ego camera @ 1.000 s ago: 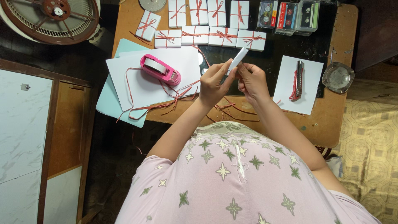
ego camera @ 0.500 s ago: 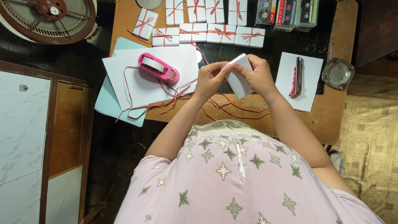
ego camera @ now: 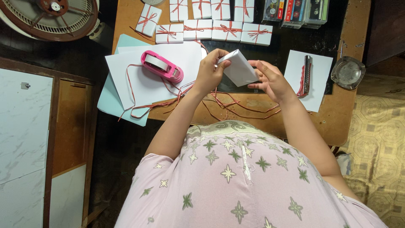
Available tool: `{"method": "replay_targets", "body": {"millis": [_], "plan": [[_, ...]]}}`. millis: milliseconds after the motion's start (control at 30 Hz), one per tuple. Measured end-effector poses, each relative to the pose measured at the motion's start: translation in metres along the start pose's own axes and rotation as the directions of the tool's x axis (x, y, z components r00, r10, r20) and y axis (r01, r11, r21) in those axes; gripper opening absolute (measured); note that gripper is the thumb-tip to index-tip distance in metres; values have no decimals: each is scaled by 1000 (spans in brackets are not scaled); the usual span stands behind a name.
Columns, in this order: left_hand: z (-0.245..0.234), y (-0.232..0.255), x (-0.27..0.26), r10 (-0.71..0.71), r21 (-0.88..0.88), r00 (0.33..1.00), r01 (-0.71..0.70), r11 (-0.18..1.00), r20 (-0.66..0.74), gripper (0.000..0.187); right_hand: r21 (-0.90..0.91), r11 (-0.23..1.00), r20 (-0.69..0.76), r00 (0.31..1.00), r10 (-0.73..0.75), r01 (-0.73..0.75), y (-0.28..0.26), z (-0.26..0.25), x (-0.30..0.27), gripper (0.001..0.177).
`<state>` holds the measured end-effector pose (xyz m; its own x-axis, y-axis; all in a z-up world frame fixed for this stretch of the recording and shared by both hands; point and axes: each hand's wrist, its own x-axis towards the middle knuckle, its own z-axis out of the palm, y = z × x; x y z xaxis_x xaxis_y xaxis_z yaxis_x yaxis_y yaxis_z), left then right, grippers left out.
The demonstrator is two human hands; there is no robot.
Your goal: The person cuts a sheet of white paper with a utility knife, folds it around a small rectangular item, and secures the folds with tape. The wrapped item is placed among other similarly wrapped items on the table.
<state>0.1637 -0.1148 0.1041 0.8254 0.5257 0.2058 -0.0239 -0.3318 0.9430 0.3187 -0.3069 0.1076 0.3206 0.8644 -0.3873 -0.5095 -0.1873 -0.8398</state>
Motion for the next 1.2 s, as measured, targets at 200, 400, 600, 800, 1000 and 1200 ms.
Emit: {"method": "replay_targets", "body": {"millis": [200, 400, 600, 800, 1000, 1200], "plan": [[9, 3, -3, 137, 122, 989, -144, 982, 62, 22, 457, 858, 126, 972, 197, -233, 56, -42, 13, 55], [13, -52, -5, 78, 56, 990, -85, 995, 120, 65, 428, 904, -251, 959, 130, -10, 79, -69, 26, 54], [34, -163, -11, -361, 97, 932, 358, 929, 16, 71, 136, 991, -439, 897, 48, 13, 88, -66, 37, 60], [56, -212, -14, -523, 72, 852, 524, 849, -33, 63, -55, 998, -468, 883, -39, 15, 122, -73, 61, 55], [52, -197, -6, -486, -128, 869, 473, 872, -95, 40, -453, 891, -464, 847, -259, 25, 153, -93, 80, 55], [26, -144, 11, -456, -294, 889, 446, 846, 36, 21, -799, 570, -450, 818, -359, -189, 166, -112, 79, 59]]}}
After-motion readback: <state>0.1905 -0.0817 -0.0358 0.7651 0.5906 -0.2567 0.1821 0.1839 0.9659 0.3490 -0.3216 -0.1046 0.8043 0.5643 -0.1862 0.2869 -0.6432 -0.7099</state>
